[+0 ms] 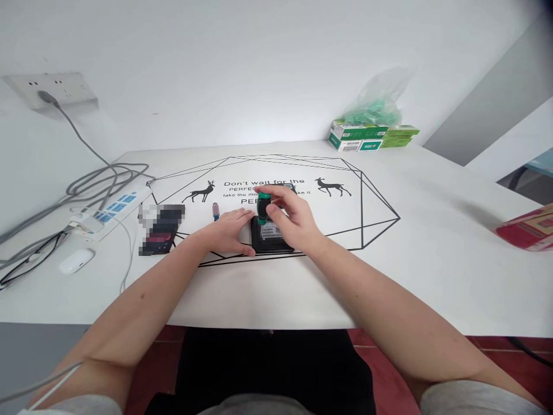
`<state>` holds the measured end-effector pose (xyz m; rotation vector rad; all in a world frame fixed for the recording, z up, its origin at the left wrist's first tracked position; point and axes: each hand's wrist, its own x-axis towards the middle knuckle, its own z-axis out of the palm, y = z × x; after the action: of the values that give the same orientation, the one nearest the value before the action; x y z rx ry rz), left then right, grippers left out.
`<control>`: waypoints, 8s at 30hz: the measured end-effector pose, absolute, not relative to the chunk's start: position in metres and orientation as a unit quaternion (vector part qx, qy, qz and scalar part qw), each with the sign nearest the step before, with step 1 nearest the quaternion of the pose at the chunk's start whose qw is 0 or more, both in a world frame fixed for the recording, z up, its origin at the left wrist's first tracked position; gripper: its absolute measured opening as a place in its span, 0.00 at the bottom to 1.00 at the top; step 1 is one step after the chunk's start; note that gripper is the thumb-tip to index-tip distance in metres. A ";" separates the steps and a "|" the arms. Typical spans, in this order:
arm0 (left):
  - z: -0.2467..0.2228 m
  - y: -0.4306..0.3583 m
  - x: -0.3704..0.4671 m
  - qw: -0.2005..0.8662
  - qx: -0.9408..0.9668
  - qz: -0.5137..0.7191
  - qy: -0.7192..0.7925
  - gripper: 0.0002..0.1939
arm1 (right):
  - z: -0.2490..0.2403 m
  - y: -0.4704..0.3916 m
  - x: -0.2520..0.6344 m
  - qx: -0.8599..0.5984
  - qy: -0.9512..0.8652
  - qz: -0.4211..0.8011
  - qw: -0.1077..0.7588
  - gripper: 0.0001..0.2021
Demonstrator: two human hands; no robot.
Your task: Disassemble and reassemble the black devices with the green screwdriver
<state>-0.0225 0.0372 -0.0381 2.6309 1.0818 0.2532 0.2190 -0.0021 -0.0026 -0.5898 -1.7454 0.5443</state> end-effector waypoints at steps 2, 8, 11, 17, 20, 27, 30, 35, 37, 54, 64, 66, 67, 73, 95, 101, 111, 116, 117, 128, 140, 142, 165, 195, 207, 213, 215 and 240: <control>-0.035 0.037 -0.022 0.158 0.912 0.069 0.373 0.54 | -0.002 -0.002 0.220 -0.244 -0.749 0.232 0.570 0.16; -0.028 0.034 -0.021 0.163 0.913 0.050 0.370 0.55 | 0.000 0.002 0.218 -0.238 -0.765 0.181 0.571 0.13; -0.025 0.033 -0.020 0.166 0.908 0.033 0.383 0.56 | 0.000 0.003 0.217 -0.230 -0.761 0.171 0.582 0.14; -0.027 0.035 -0.020 0.164 0.911 0.038 0.378 0.57 | 0.003 0.001 0.219 -0.231 -0.764 0.189 0.573 0.12; -0.028 0.036 -0.020 0.160 0.914 0.041 0.371 0.58 | 0.004 0.000 0.220 -0.216 -0.766 0.195 0.573 0.14; -0.028 0.035 -0.021 0.167 0.913 0.043 0.370 0.58 | 0.002 0.004 0.222 -0.236 -0.758 0.242 0.559 0.13; -0.026 0.034 -0.020 0.164 0.913 0.040 0.372 0.57 | 0.000 0.003 0.220 -0.234 -0.741 0.303 0.551 0.13; -0.022 0.031 -0.019 0.164 0.908 0.028 0.385 0.55 | -0.004 0.004 0.216 -0.254 -0.726 0.295 0.567 0.13; -0.021 0.030 -0.018 0.165 0.906 0.025 0.390 0.55 | -0.005 0.004 0.215 -0.254 -0.726 0.282 0.573 0.13; -0.021 0.030 -0.018 0.160 0.909 0.035 0.383 0.54 | -0.003 0.004 0.216 -0.271 -0.747 0.231 0.561 0.15; -0.026 0.028 -0.015 0.167 0.903 0.041 0.395 0.61 | -0.003 0.004 0.215 -0.279 -0.714 0.267 0.584 0.17; -0.026 0.027 -0.013 0.161 0.897 0.031 0.410 0.62 | -0.004 0.009 0.217 -0.307 -0.676 0.261 0.617 0.17; -0.026 0.026 -0.012 0.160 0.895 0.028 0.415 0.62 | -0.005 0.013 0.218 -0.320 -0.658 0.257 0.631 0.18; -0.022 0.018 -0.005 0.147 0.894 0.025 0.422 0.60 | -0.012 0.027 0.225 -0.349 -0.644 0.220 0.645 0.18; -0.030 0.021 -0.001 0.166 0.912 0.036 0.374 0.62 | -0.010 0.015 0.223 -0.326 -0.717 0.185 0.587 0.18; -0.028 0.022 -0.004 0.171 0.912 0.030 0.372 0.61 | -0.008 0.019 0.227 -0.303 -0.735 0.154 0.587 0.18; -0.027 0.023 -0.006 0.167 0.913 0.024 0.371 0.61 | -0.004 0.022 0.232 -0.315 -0.720 0.177 0.592 0.16; -0.025 0.023 -0.006 0.170 0.911 0.024 0.376 0.60 | -0.006 0.023 0.228 -0.304 -0.705 0.223 0.600 0.12; -0.025 0.023 -0.005 0.170 0.911 0.025 0.375 0.60 | -0.007 0.022 0.227 -0.297 -0.696 0.252 0.604 0.12; -0.025 0.022 -0.005 0.166 0.912 0.021 0.374 0.59 | -0.008 0.019 0.222 -0.310 -0.652 0.283 0.632 0.13; -0.021 0.020 -0.003 0.158 0.912 0.012 0.379 0.59 | -0.005 0.019 0.230 -0.335 -0.736 0.141 0.571 0.18; -0.020 0.019 -0.002 0.160 0.909 0.008 0.384 0.59 | -0.005 0.020 0.231 -0.329 -0.736 0.139 0.575 0.19; -0.027 0.023 -0.007 0.154 0.916 0.025 0.368 0.58 | -0.006 0.014 0.220 -0.287 -0.647 0.351 0.612 0.14; -0.023 0.023 -0.004 0.160 0.914 0.023 0.373 0.57 | -0.002 0.017 0.229 -0.309 -0.738 0.225 0.556 0.16; -0.023 0.021 -0.005 0.175 0.911 0.020 0.372 0.65 | -0.010 0.021 0.225 -0.333 -0.709 0.245 0.572 0.21; -0.030 0.014 0.012 0.184 0.919 0.054 0.344 0.64 | 0.000 0.037 0.244 -0.440 -0.633 0.168 0.614 0.27; -0.031 0.010 0.021 0.182 0.925 0.055 0.329 0.62 | 0.003 0.044 0.255 -0.522 -0.617 0.103 0.580 0.23; -0.025 0.027 -0.017 0.098 0.860 0.326 0.381 0.59 | -0.001 0.031 0.234 -0.401 -0.600 0.480 0.499 0.33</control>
<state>-0.0173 0.0270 -0.0252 2.5434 1.1277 0.9636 0.2340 0.0308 -0.0006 -0.9690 -1.4515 1.1614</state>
